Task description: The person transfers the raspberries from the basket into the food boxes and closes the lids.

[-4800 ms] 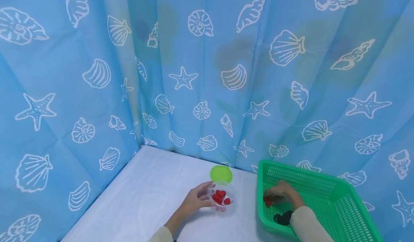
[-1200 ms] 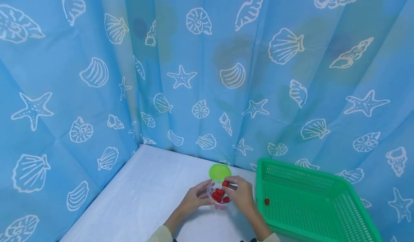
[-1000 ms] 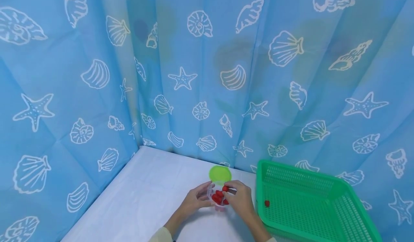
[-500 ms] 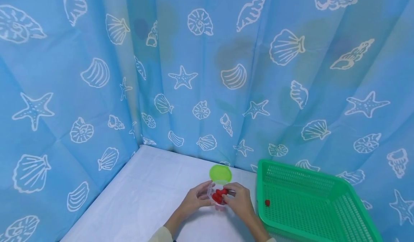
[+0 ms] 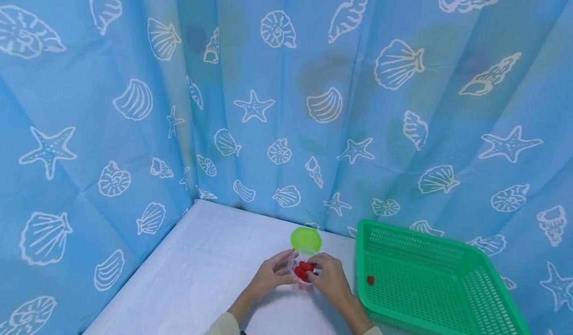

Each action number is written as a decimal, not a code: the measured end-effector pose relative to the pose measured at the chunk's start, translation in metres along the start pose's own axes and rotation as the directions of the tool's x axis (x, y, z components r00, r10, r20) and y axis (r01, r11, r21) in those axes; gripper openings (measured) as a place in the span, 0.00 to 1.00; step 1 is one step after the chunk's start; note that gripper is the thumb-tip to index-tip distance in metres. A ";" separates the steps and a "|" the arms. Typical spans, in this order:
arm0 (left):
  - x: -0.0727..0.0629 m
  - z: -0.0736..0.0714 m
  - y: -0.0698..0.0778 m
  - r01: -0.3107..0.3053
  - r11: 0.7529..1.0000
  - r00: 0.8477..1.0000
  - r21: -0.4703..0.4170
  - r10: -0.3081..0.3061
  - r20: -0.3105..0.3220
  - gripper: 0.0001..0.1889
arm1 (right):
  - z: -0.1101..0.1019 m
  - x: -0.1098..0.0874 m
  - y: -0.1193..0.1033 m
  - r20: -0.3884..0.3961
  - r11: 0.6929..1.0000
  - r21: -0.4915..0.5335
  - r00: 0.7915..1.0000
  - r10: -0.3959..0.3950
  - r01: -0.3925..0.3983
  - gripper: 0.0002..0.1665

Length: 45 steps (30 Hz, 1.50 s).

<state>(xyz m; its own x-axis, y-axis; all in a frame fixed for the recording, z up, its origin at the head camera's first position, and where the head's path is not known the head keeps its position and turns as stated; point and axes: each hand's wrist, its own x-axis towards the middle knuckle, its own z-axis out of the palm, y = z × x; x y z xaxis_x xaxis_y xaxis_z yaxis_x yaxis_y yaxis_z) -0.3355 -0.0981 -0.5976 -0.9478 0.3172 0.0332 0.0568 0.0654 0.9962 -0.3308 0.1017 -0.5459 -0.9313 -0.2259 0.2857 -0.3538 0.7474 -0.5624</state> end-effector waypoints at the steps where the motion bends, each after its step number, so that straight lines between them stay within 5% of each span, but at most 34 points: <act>1: 0.000 0.000 0.000 0.001 1.000 1.000 0.000 -0.001 -0.001 0.38 | 0.000 0.000 0.000 0.001 1.000 -0.007 1.000 0.000 0.000 0.17; 17: 0.001 0.002 0.002 0.019 1.000 1.000 0.001 -0.019 -0.016 0.38 | -0.001 0.003 -0.003 0.026 0.998 -0.042 0.999 0.038 -0.037 0.19; 30: 0.002 -0.001 -0.002 -0.014 1.000 1.000 -0.005 0.014 -0.001 0.40 | -0.006 0.007 -0.010 0.141 0.995 -0.041 0.985 0.098 -0.094 0.18; 45: 0.001 -0.002 -0.003 -0.016 1.000 1.000 -0.008 0.016 0.004 0.39 | -0.023 0.011 -0.014 0.144 0.994 -0.020 0.983 0.110 -0.109 0.18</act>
<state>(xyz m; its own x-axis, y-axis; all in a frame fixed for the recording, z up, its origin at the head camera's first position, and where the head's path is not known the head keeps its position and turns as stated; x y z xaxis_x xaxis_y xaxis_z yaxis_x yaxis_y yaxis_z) -0.3372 -0.0994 -0.6003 -0.9456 0.3215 0.0485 0.0690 0.0525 0.9962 -0.3342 0.1032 -0.5168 -0.9673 -0.2296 0.1074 -0.2488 0.7798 -0.5745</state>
